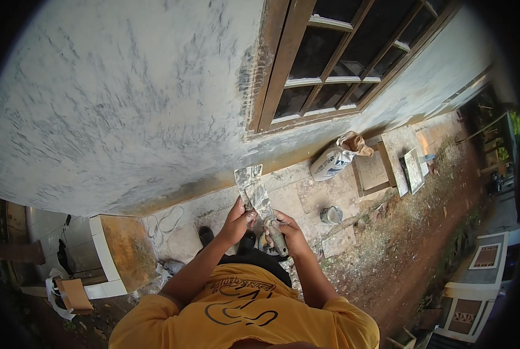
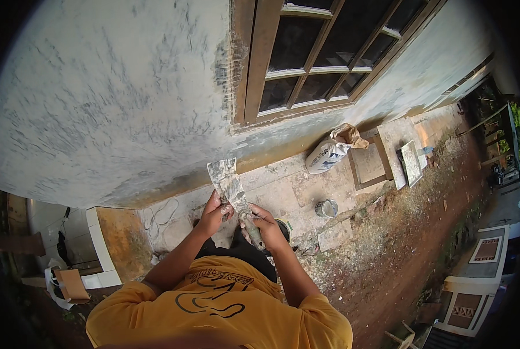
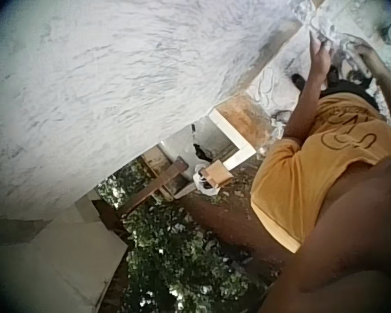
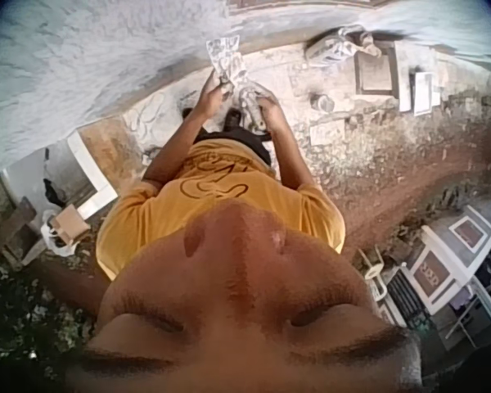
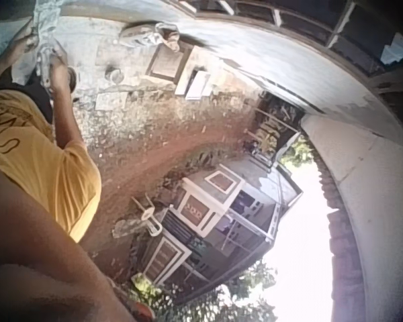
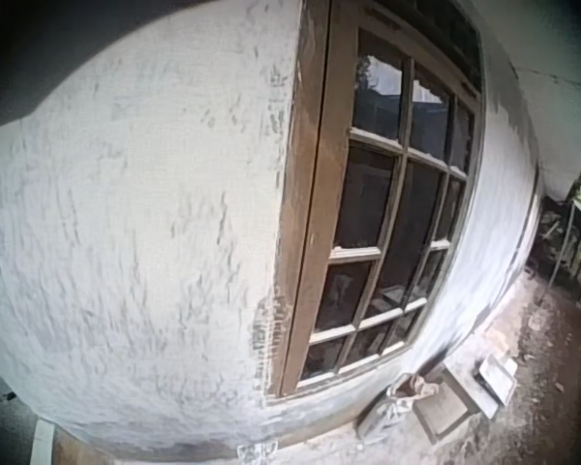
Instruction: The person applies and smooths putty on a wall around a window frame using two scrapers.
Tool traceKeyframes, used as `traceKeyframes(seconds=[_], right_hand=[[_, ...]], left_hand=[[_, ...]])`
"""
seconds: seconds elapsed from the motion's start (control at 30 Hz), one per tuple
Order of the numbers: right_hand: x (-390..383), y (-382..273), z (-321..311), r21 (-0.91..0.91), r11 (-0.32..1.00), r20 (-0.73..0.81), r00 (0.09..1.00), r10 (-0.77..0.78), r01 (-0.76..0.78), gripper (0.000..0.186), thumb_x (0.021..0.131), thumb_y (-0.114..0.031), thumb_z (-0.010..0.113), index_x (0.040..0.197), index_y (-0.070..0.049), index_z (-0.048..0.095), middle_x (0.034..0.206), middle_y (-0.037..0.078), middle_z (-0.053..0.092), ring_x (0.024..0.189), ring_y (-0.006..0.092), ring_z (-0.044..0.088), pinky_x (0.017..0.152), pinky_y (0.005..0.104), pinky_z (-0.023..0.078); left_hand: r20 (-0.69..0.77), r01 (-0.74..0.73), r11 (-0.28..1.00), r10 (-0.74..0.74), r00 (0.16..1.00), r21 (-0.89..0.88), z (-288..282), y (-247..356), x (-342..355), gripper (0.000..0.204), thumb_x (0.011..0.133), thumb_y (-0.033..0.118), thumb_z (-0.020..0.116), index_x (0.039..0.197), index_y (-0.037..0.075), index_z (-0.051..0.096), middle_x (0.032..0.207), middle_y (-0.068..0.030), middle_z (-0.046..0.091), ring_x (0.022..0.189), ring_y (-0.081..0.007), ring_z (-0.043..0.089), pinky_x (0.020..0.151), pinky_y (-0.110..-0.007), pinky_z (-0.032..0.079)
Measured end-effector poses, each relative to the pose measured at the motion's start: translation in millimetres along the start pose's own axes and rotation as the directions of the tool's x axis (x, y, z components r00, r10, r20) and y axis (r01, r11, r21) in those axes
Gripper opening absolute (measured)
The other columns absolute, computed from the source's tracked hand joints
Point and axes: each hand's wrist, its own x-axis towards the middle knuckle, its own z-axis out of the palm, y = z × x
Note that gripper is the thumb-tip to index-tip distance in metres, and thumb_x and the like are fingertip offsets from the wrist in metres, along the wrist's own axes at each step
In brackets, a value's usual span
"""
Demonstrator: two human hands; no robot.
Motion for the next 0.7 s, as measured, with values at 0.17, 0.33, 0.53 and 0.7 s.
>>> traceKeyframes(seconds=[0.17, 0.33, 0.53, 0.7], right_hand=[[18.1, -7.2, -11.3, 0.073, 0.997, 0.049, 0.998, -0.024, 0.021, 0.035, 0.088, -0.005, 0.045, 0.122, 0.001, 0.049, 0.084, 0.008, 0.059, 0.064, 0.015, 0.056, 0.056, 0.0254, 0.045], [52.3, -5.0, -48.7, -0.179, 0.953, 0.121, 0.967, -0.224, 0.243, 0.036, 0.088, -0.009, 0.047, 0.121, 0.003, 0.048, 0.089, 0.01, 0.06, 0.068, 0.0163, 0.057, 0.062, 0.0277, 0.048], [118.7, 1.6, -104.7, -0.628, 0.575, 0.159, 0.809, -0.565, 0.525, 0.03, 0.089, -0.01, 0.046, 0.115, 0.001, 0.057, 0.098, 0.012, 0.06, 0.082, 0.0181, 0.058, 0.07, 0.0299, 0.046], [206.1, -4.9, -124.3, -0.853, -0.034, 0.377, 0.569, -0.731, 0.521, 0.033, 0.079, -0.002, 0.058, 0.111, -0.006, 0.065, 0.107, 0.018, 0.058, 0.09, 0.0363, 0.057, 0.085, 0.041, 0.047]], left_hand=[[-0.04, 0.051, 0.991, -0.046, 0.998, 0.12, -0.2, -16.9, 1.8, 0.045, 0.093, 0.004, 0.043, 0.136, 0.007, 0.031, 0.09, 0.0007, 0.047, 0.068, -0.0064, 0.04, 0.06, -0.023, 0.038], [-0.038, 0.103, 0.988, -0.099, 0.994, 0.116, -6.5, -31.8, 7.0, 0.046, 0.091, 0.003, 0.044, 0.136, 0.007, 0.032, 0.089, -0.0005, 0.049, 0.066, -0.0072, 0.043, 0.056, -0.023, 0.038], [-0.123, 0.139, 0.988, -0.146, 0.982, -0.061, -36.3, -54.7, 12.4, 0.047, 0.089, 0.003, 0.044, 0.134, 0.008, 0.033, 0.084, -0.0006, 0.046, 0.063, -0.0093, 0.044, 0.05, -0.025, 0.039], [-0.218, 0.162, 0.985, -0.172, 0.961, -0.062, -48.0, -73.5, 13.6, 0.046, 0.089, 0.002, 0.044, 0.133, 0.009, 0.034, 0.08, -0.0013, 0.046, 0.062, -0.0096, 0.045, 0.05, -0.025, 0.04]])
